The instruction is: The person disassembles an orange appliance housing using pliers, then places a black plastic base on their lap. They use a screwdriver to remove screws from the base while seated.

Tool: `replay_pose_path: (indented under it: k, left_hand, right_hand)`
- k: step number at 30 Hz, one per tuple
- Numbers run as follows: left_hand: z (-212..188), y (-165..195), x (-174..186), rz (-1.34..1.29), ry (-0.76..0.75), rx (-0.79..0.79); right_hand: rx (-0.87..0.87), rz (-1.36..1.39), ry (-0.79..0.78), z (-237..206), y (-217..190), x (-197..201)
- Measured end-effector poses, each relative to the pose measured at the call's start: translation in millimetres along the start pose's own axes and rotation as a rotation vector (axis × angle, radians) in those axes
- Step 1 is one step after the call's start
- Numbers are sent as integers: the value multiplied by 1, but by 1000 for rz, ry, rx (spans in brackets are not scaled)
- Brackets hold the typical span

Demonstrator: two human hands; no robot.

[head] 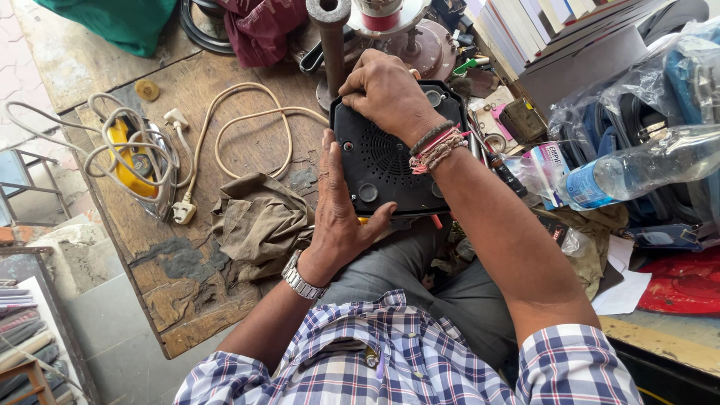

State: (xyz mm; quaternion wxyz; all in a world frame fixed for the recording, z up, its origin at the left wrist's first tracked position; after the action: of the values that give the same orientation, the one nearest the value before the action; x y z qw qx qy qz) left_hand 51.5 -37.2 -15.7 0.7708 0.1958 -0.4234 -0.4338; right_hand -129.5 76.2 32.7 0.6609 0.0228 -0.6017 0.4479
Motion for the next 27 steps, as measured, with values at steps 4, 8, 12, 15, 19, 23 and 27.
replay_pose_path:
  k: [4, 8, 12, 15, 19, 23, 27]
  left_hand:
    - [0, 3, -3, 2, 1, -5]
    - [3, -4, -7, -40, -19, -5]
    - [18, -34, 4, -202, -94, -1]
    - [34, -59, 15, -156, -179, -75]
    - [32, -57, 12, -128, -238, -27]
    - [31, -40, 6, -144, -221, -9]
    - [31, -29, 5, -142, -238, 25]
  right_hand:
    - [44, 22, 26, -5, -3, 7]
    - [177, 137, 290, -40, 4, 42]
    - [55, 90, 659, -140, -6, 60]
    - [46, 352, 596, -214, -32, 2]
    - [-19, -14, 86, -256, -27, -85]
    - [-39, -188, -26, -263, -1, -126]
    - [7, -374, 25, -267, 6, -130]
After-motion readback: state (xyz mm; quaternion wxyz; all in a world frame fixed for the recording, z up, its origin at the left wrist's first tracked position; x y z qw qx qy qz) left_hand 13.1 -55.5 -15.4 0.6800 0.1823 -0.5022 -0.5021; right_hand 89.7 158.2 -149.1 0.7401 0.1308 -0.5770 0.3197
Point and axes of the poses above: each hand's wrist, its own z-axis towards the middle knuckle, its own x-axis out of the back of the hand, y = z × x, the point moved 1 cm from there along z, towards the middle knuckle
